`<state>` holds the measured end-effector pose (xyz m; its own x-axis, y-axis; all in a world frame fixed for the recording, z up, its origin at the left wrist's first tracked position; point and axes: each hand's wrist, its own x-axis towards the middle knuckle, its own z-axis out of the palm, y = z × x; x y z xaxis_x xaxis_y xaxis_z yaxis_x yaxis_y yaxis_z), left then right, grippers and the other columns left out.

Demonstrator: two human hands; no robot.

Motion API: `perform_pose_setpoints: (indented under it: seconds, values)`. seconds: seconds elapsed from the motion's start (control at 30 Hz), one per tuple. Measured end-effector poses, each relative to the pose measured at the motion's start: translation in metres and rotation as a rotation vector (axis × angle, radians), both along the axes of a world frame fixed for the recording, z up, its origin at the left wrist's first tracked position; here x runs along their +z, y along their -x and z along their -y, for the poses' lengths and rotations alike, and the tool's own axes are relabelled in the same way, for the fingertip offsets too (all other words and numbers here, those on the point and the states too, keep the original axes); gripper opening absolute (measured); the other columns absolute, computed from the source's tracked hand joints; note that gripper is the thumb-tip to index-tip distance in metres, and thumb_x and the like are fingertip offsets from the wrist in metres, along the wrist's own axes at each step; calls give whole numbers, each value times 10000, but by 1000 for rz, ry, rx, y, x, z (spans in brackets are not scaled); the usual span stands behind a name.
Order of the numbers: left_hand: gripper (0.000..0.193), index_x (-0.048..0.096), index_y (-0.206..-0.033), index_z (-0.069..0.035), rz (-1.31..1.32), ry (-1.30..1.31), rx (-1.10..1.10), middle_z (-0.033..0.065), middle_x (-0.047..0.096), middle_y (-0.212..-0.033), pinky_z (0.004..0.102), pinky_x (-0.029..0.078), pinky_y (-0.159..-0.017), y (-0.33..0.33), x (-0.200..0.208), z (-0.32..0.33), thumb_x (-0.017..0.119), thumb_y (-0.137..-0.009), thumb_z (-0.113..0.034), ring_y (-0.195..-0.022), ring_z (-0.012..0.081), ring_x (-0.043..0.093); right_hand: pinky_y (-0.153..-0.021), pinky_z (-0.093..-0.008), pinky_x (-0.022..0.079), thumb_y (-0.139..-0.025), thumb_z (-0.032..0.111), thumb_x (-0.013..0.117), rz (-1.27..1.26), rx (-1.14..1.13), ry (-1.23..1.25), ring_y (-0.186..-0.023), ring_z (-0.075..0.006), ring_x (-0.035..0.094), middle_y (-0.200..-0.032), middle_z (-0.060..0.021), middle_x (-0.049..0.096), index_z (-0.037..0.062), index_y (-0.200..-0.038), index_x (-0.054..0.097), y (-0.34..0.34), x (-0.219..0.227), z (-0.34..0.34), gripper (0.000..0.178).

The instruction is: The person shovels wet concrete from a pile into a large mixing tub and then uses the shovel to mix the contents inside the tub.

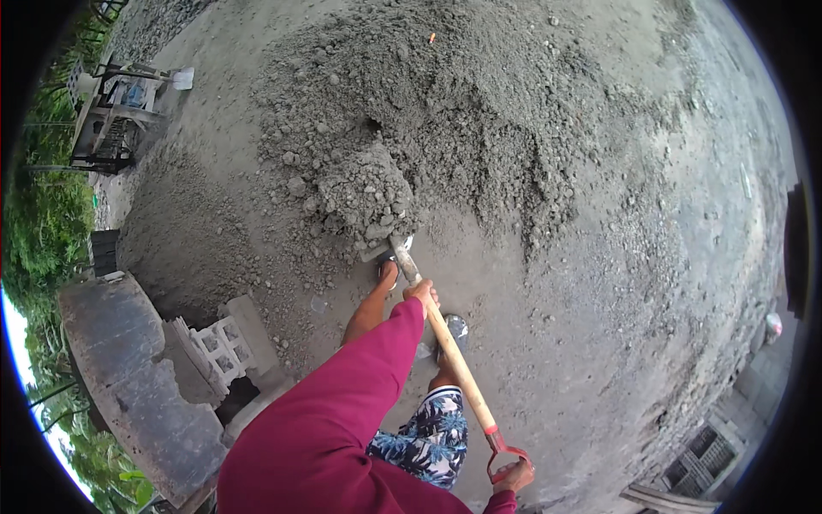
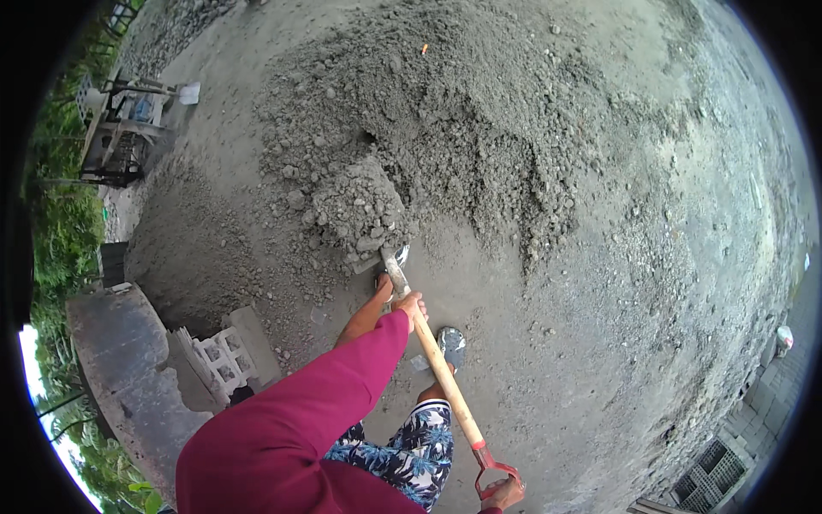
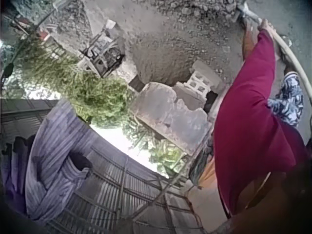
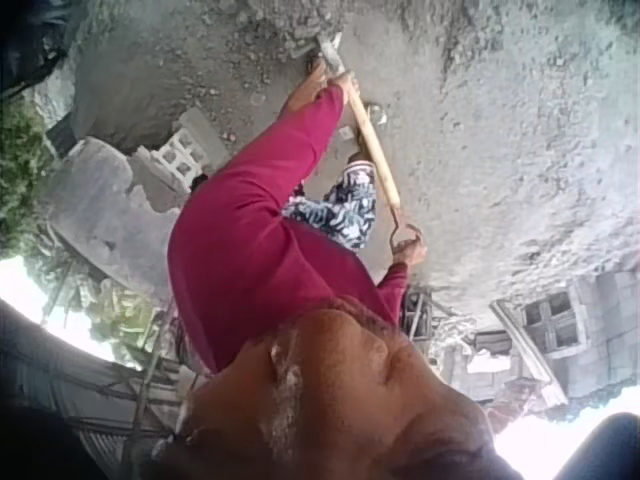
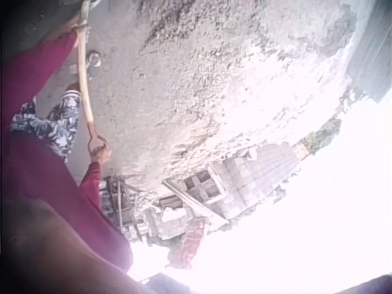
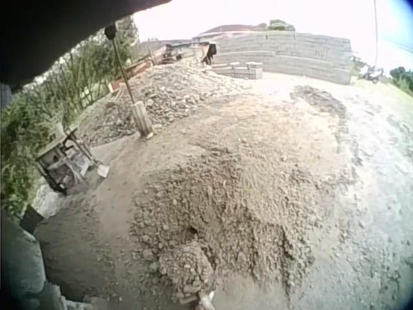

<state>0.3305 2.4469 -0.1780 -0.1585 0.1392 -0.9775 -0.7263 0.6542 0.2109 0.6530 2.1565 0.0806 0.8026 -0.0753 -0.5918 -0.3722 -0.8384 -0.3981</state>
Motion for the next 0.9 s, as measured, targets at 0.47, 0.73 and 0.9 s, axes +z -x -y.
perform_pose_setpoints:
  seconds: [0.47,0.73,0.9]
  values:
    - [141,537,-914,-122,350,111,-45,62,534,-714,427,517,-519,-155,193,232,639,-855,-200,-563,221,557,-751,-371,524,-795,334,660,-620,-34,-150,-870,-178,627,-812,-50,688,243,-951,696,-99,347,205,185]
    - [137,550,-946,-151,243,-33,202,41,529,-721,423,488,-495,33,228,267,644,-851,-180,-542,202,545,-385,-277,417,-847,213,612,404,1636,160,-410,-124,482,-469,12,472,140,-1132,632,-48,297,235,295]
    - [127,578,-917,-121,-151,-300,430,24,542,-696,401,481,-506,239,376,230,657,-848,-192,-535,176,537,-356,-257,354,-908,373,483,-254,774,-70,-340,-115,388,-411,21,409,-6,-877,676,45,189,129,427]
